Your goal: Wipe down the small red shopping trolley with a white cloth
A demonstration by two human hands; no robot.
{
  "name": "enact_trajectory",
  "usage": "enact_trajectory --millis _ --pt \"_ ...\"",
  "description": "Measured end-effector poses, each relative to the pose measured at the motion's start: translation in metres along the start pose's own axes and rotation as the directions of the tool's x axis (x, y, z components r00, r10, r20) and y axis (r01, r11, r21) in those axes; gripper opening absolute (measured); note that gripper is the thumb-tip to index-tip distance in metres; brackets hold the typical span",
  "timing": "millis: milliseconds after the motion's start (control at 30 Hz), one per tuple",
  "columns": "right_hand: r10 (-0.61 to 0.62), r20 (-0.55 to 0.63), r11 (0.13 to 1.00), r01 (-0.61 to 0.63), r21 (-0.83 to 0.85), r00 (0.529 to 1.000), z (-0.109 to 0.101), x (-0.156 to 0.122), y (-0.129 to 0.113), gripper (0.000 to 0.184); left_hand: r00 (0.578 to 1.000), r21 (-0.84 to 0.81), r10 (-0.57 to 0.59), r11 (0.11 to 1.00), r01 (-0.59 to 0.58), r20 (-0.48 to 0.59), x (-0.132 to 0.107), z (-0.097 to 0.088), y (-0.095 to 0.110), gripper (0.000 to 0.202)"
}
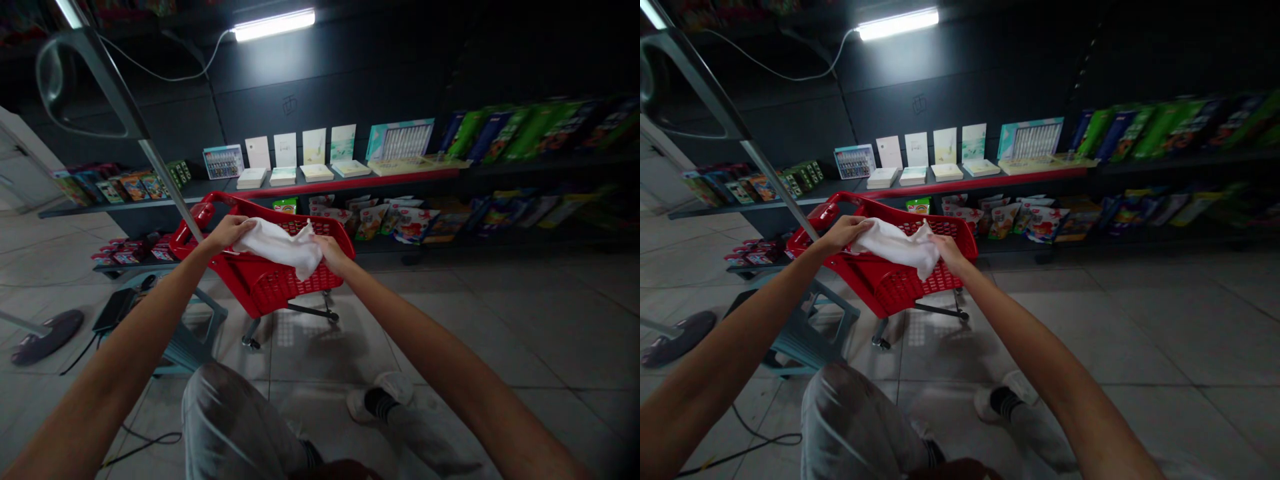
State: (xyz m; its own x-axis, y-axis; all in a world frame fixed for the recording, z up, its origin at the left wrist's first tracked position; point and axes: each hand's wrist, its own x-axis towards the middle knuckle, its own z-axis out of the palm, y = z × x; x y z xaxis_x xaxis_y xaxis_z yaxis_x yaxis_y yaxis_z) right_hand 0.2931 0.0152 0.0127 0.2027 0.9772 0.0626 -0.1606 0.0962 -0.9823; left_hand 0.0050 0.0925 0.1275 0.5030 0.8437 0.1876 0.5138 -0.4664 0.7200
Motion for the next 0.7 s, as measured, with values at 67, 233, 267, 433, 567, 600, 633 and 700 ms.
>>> enact_trajectory --millis 67,233,267,433,567,600,633,700 --pt "0.146 -0.107 0.986 -0.136 0.099 0.983 0.003 0.000 0.003 0.019 0.997 0.035 -0.059 0.998 0.061 -0.047 0.002 0.001 -0.004 0.050" --pt "0.220 -0.197 0.961 -0.247 -0.121 0.955 0.004 0.001 0.009 0.016 0.979 0.278 -0.202 0.940 0.200 -0.023 0.006 0.002 -0.011 0.029" --pt "0.209 -0.198 0.958 -0.241 -0.156 0.958 0.004 0.001 0.011 0.016 0.972 0.353 -0.233 0.907 0.229 -0.032 0.006 0.004 -0.010 0.027" --pt "0.124 -0.215 0.919 -0.194 -0.345 0.969 0.005 0.007 0.018 0.020 0.999 0.613 0.038 0.789 -0.031 0.002 -0.005 0.028 0.007 0.039" --pt "0.049 -0.215 0.845 -0.155 -0.511 0.975 0.005 0.007 0.020 0.019 0.871 0.606 0.189 0.651 -0.456 0.453 -0.026 0.055 0.023 0.060" --pt "0.019 -0.212 0.806 -0.140 -0.576 0.977 0.004 0.005 0.021 0.023 0.855 0.629 0.166 0.612 -0.480 0.491 -0.030 0.060 0.024 0.067" --pt "-0.012 -0.203 0.759 -0.123 -0.639 0.979 0.002 0.003 0.020 0.028 0.854 0.657 0.133 0.583 -0.478 0.503 -0.033 0.063 0.023 0.071" --pt "-0.042 -0.170 0.663 -0.100 -0.742 0.984 -0.002 -0.003 0.018 0.035 0.878 0.705 0.072 0.567 -0.427 0.474 -0.036 0.066 0.019 0.066"
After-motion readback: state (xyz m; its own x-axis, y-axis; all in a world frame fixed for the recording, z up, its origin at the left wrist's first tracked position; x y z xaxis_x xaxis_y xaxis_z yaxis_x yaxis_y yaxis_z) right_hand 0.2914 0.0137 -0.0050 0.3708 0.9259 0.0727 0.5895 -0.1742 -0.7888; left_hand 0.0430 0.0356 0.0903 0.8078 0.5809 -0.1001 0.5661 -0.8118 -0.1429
